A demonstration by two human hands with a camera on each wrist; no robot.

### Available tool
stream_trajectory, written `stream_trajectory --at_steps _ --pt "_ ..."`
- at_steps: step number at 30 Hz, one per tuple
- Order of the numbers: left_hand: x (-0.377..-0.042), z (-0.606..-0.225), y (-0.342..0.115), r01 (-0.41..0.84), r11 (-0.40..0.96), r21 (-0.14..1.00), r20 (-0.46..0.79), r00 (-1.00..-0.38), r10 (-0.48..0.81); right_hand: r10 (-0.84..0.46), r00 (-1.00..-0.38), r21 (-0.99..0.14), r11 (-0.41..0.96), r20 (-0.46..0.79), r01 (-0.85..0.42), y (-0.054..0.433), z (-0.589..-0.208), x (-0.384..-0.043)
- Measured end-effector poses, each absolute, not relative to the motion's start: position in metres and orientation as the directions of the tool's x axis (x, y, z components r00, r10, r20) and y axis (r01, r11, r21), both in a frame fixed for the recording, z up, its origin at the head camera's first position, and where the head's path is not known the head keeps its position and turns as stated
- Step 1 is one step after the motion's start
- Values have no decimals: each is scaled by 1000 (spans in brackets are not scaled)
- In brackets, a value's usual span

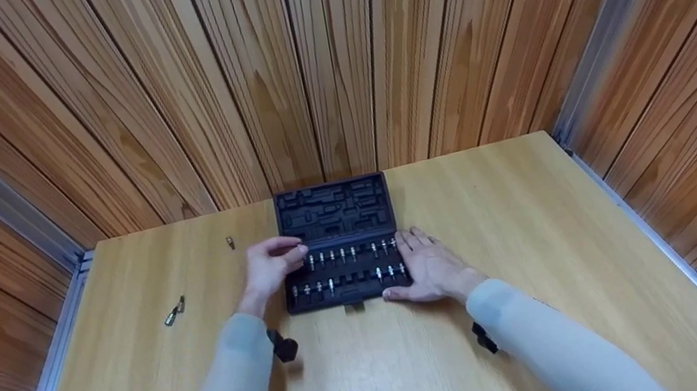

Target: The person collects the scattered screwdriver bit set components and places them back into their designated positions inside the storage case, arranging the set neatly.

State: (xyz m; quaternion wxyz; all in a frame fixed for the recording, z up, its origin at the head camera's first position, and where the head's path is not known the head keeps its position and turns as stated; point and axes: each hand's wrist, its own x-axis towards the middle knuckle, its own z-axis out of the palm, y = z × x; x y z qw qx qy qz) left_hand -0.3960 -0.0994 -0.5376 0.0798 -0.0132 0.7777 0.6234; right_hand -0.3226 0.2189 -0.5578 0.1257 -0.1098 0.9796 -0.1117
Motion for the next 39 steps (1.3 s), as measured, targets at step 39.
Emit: stream_trajectory --at_steps 39 --pt "-385 -544 -13 -226 340 913 -263 -963 65 -252 -944 -249 948 -214 -196 220 -557 -324"
